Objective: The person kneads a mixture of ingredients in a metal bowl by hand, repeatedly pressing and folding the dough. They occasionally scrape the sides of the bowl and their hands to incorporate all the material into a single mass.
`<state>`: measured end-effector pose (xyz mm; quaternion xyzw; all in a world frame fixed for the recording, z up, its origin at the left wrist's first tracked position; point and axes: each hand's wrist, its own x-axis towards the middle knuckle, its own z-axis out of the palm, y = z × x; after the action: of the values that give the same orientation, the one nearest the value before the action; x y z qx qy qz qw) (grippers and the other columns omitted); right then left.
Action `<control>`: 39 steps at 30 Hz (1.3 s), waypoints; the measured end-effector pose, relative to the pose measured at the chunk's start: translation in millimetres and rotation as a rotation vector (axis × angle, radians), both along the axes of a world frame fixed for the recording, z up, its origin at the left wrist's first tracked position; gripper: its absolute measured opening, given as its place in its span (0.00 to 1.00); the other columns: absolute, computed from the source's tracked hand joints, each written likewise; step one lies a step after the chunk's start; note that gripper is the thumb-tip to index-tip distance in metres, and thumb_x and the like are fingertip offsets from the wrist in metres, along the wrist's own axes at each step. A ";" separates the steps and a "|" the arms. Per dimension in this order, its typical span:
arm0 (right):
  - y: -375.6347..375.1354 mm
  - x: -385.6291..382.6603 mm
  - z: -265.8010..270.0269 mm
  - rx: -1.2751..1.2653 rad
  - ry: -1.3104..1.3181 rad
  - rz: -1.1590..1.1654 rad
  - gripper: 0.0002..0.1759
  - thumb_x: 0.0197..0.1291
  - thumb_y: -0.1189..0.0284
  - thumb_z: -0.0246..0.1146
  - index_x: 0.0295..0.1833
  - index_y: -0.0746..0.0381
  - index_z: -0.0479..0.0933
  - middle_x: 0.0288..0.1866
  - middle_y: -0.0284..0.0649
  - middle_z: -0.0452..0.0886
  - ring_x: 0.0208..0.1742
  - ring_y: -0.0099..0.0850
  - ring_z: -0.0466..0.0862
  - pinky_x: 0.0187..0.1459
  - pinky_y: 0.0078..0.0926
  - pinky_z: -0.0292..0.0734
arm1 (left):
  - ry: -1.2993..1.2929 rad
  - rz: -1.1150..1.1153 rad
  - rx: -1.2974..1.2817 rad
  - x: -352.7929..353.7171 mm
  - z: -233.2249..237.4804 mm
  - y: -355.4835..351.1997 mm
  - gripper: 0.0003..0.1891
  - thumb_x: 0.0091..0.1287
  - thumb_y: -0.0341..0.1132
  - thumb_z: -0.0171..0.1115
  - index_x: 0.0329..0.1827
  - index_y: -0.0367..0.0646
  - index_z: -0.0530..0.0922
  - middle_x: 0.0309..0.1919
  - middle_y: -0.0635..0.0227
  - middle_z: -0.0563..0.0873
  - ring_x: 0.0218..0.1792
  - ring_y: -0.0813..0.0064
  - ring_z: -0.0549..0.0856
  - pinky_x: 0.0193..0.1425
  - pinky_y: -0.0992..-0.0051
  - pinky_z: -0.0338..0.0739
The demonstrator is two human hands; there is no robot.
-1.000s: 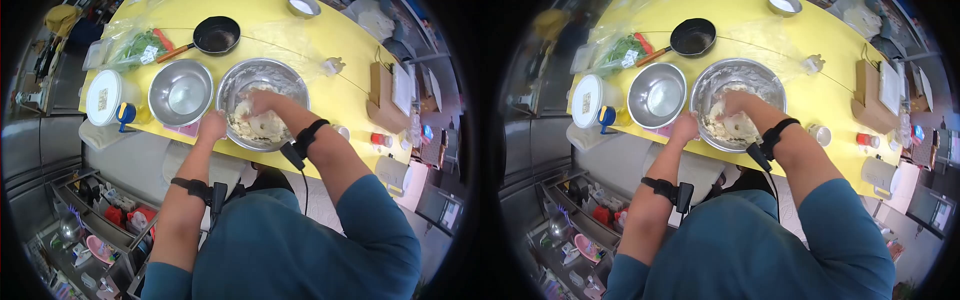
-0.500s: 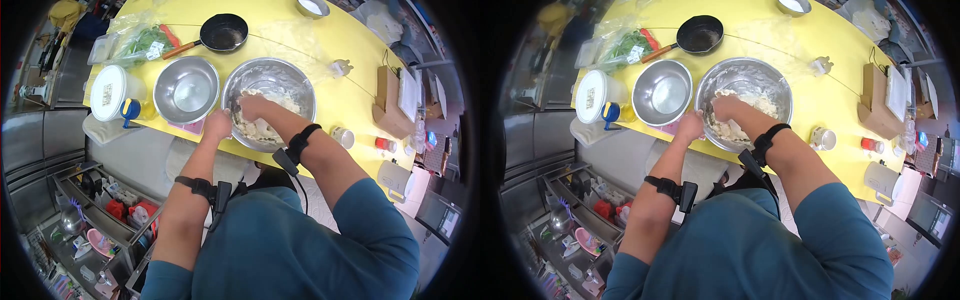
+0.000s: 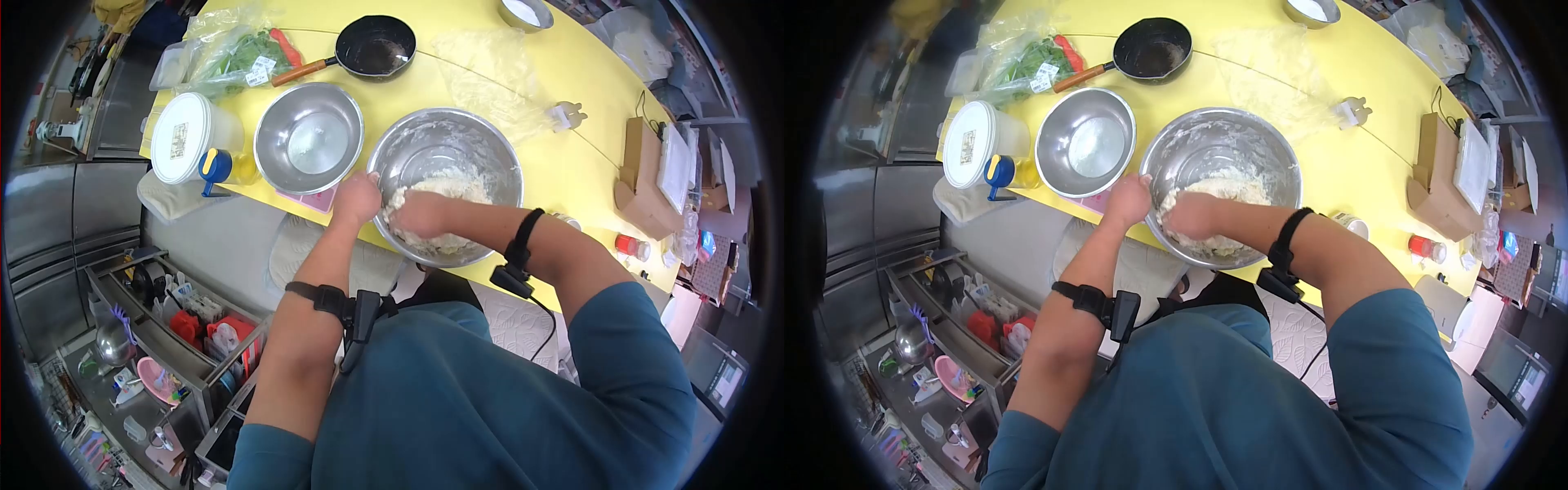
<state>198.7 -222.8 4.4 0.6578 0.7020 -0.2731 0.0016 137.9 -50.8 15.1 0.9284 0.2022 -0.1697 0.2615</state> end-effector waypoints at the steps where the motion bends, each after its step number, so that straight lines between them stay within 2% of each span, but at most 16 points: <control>1: -7.5 -3.4 9.3 -0.029 -0.022 0.050 0.10 0.56 0.73 0.59 0.43 0.58 0.81 0.38 0.46 0.86 0.42 0.46 0.88 0.49 0.46 0.80 | 0.001 -0.001 0.009 -0.3 0.9 -3.9 0.21 0.79 0.44 0.46 0.50 0.30 0.78 0.44 0.38 0.86 0.50 0.41 0.84 0.56 0.51 0.77; 2: -19.2 -4.9 18.5 -0.060 -0.008 0.067 0.12 0.57 0.73 0.58 0.46 0.56 0.82 0.40 0.45 0.87 0.42 0.44 0.88 0.57 0.45 0.76 | 0.004 0.014 -0.017 -2.4 1.0 -6.6 0.21 0.79 0.44 0.46 0.50 0.30 0.78 0.42 0.39 0.86 0.47 0.42 0.86 0.55 0.52 0.78; 5: -68.2 3.3 8.7 0.140 0.102 -0.034 0.16 0.57 0.74 0.58 0.49 0.54 0.83 0.45 0.40 0.88 0.42 0.42 0.88 0.64 0.44 0.69 | 0.040 0.084 -0.151 -7.7 12.5 -14.4 0.21 0.80 0.43 0.45 0.49 0.30 0.77 0.37 0.41 0.87 0.38 0.47 0.88 0.50 0.54 0.80; 6: -74.6 7.2 46.6 0.006 0.024 -0.069 0.20 0.54 0.74 0.59 0.53 0.51 0.83 0.50 0.36 0.88 0.42 0.40 0.88 0.64 0.42 0.68 | 0.063 0.129 -0.229 -7.4 17.8 -17.1 0.20 0.80 0.43 0.45 0.49 0.30 0.77 0.36 0.42 0.87 0.34 0.49 0.89 0.48 0.55 0.81; 9: -105.0 10.3 59.8 -0.045 -0.022 -0.279 0.22 0.51 0.74 0.61 0.54 0.50 0.82 0.49 0.35 0.88 0.42 0.38 0.88 0.61 0.40 0.68 | 0.080 0.166 -0.333 -12.0 27.0 -24.1 0.21 0.80 0.43 0.46 0.48 0.29 0.76 0.35 0.43 0.86 0.28 0.51 0.88 0.42 0.56 0.83; 10: -112.2 10.4 74.1 -0.063 -0.051 -0.331 0.23 0.50 0.72 0.62 0.55 0.51 0.82 0.46 0.39 0.88 0.42 0.37 0.88 0.60 0.40 0.67 | 0.073 0.164 -0.342 -13.1 28.8 -25.4 0.22 0.80 0.44 0.46 0.47 0.28 0.76 0.35 0.42 0.86 0.26 0.51 0.88 0.39 0.56 0.83; 14: -120.6 6.6 85.3 -0.102 -0.171 -0.614 0.22 0.51 0.68 0.62 0.55 0.54 0.82 0.46 0.45 0.88 0.43 0.41 0.89 0.61 0.44 0.68 | 0.076 0.134 -0.315 -14.6 24.9 -25.5 0.21 0.81 0.43 0.45 0.48 0.28 0.75 0.33 0.44 0.86 0.24 0.55 0.88 0.35 0.60 0.84; 19: -110.0 30.7 89.6 -0.288 -0.084 -0.868 0.22 0.55 0.63 0.61 0.55 0.58 0.82 0.52 0.53 0.85 0.46 0.45 0.88 0.59 0.47 0.77 | 0.126 0.186 -0.417 -20.3 26.5 -27.1 0.21 0.81 0.43 0.45 0.49 0.28 0.75 0.31 0.44 0.87 0.23 0.57 0.89 0.36 0.60 0.84; 22: -98.5 44.4 94.1 -0.511 -0.030 -0.802 0.23 0.57 0.62 0.61 0.55 0.61 0.82 0.58 0.56 0.81 0.48 0.47 0.87 0.57 0.43 0.80 | 0.115 0.150 -0.394 -20.4 22.1 -25.2 0.21 0.81 0.43 0.45 0.48 0.28 0.75 0.32 0.43 0.87 0.23 0.56 0.89 0.35 0.61 0.85; 25: -105.3 39.2 57.9 -0.441 -0.047 -0.798 0.25 0.57 0.64 0.61 0.59 0.61 0.80 0.63 0.57 0.78 0.51 0.48 0.87 0.57 0.44 0.80 | 0.099 0.134 -0.384 -21.9 19.6 -24.3 0.21 0.81 0.43 0.45 0.47 0.28 0.75 0.33 0.43 0.87 0.23 0.56 0.89 0.35 0.62 0.85; 26: -106.9 35.3 49.5 -0.398 -0.055 -0.793 0.25 0.60 0.66 0.58 0.63 0.61 0.77 0.65 0.58 0.77 0.51 0.50 0.87 0.58 0.44 0.80 | 0.113 0.162 -0.405 -22.6 20.6 -25.3 0.21 0.81 0.43 0.45 0.47 0.28 0.75 0.33 0.43 0.87 0.23 0.57 0.89 0.35 0.62 0.85; 30: -86.7 28.1 30.2 -0.282 -0.086 -0.784 0.21 0.62 0.72 0.52 0.61 0.62 0.74 0.66 0.60 0.76 0.51 0.52 0.87 0.57 0.45 0.80 | 0.150 0.192 -0.409 -19.6 29.4 -28.8 0.22 0.81 0.44 0.45 0.46 0.28 0.75 0.33 0.44 0.87 0.23 0.57 0.89 0.36 0.62 0.85; 33: -61.3 37.6 16.7 -0.305 -0.025 -0.811 0.23 0.61 0.72 0.54 0.62 0.62 0.72 0.72 0.62 0.71 0.52 0.55 0.86 0.57 0.46 0.80 | 0.135 0.198 -0.433 -18.2 24.4 -26.9 0.21 0.81 0.44 0.45 0.47 0.29 0.75 0.32 0.44 0.87 0.23 0.57 0.89 0.37 0.62 0.85; 34: -48.1 48.8 23.7 -0.485 0.056 -0.820 0.27 0.60 0.72 0.55 0.67 0.60 0.70 0.72 0.63 0.70 0.56 0.56 0.85 0.60 0.48 0.78 | 0.118 0.203 -0.452 -21.2 24.8 -26.9 0.21 0.81 0.43 0.45 0.47 0.29 0.75 0.32 0.44 0.87 0.22 0.57 0.89 0.37 0.62 0.85; 36: -51.6 49.7 -4.0 -0.443 0.024 -0.792 0.31 0.60 0.71 0.56 0.71 0.57 0.68 0.70 0.64 0.72 0.59 0.53 0.83 0.61 0.48 0.77 | 0.118 0.111 -0.417 -26.7 2.4 -21.8 0.21 0.81 0.43 0.45 0.48 0.29 0.75 0.32 0.44 0.87 0.24 0.55 0.89 0.40 0.60 0.85; 39: -50.1 63.4 18.2 -0.460 0.037 -0.688 0.34 0.61 0.66 0.60 0.75 0.52 0.66 0.71 0.63 0.70 0.64 0.53 0.80 0.66 0.44 0.73 | 0.084 0.054 -0.349 -30.3 14.7 -20.2 0.21 0.80 0.43 0.45 0.47 0.30 0.76 0.32 0.43 0.87 0.31 0.50 0.89 0.49 0.58 0.83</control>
<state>262.1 -272.9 22.6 0.8316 0.3616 -0.4192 0.0447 107.6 -71.1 29.8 0.8552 0.2054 -0.2337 0.4144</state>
